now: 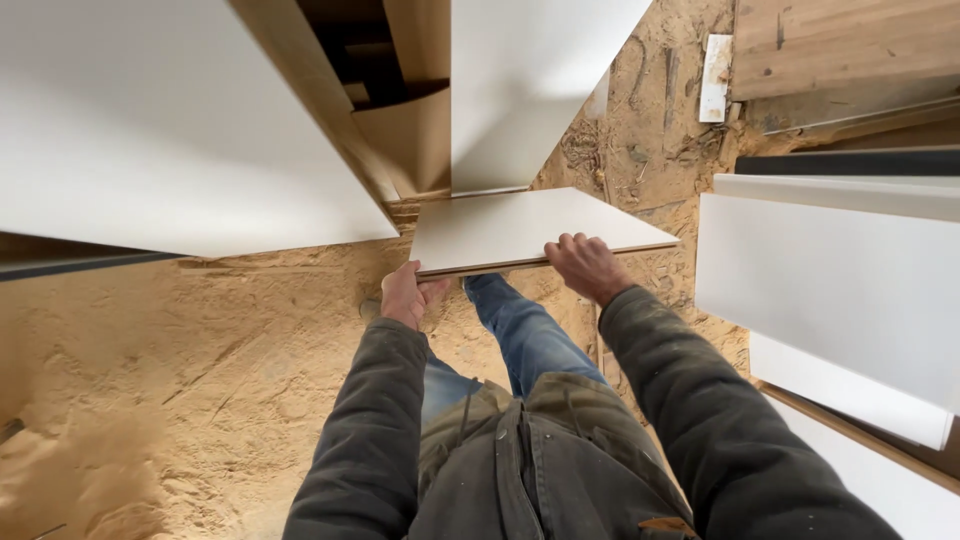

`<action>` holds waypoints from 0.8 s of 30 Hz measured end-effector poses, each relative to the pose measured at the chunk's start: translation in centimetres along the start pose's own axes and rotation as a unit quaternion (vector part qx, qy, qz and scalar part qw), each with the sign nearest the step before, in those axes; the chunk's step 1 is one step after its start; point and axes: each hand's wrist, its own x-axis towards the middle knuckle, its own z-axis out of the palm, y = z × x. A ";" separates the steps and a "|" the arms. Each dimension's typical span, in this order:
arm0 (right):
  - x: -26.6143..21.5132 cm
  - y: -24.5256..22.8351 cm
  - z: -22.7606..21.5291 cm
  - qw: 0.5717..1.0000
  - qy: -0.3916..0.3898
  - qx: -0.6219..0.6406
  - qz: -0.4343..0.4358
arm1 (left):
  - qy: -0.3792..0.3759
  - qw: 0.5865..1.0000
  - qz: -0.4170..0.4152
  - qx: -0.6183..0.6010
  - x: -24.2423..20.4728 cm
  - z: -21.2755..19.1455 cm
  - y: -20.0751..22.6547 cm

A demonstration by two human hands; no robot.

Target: The person measures a white panel with a tape measure, then picks up and carries several white panels to a workbench. They align the panels against a wooden edge on the table, adjusting their position repeatedly.

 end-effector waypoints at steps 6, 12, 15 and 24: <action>3.2 2.3 2.1 0.999 0.029 0.030 0.032 | 0.062 0.996 0.045 0.045 2.2 3.4 1.3; 6.1 3.4 0.8 0.998 0.037 0.040 0.029 | 0.102 0.989 0.073 0.079 2.2 3.8 3.0; 8.1 4.4 0.3 0.997 0.000 0.041 0.070 | -0.001 0.996 0.066 0.058 3.2 3.7 3.2; 14.5 8.1 0.3 0.980 0.148 0.029 0.132 | 0.045 0.906 0.127 0.401 -4.4 4.5 0.7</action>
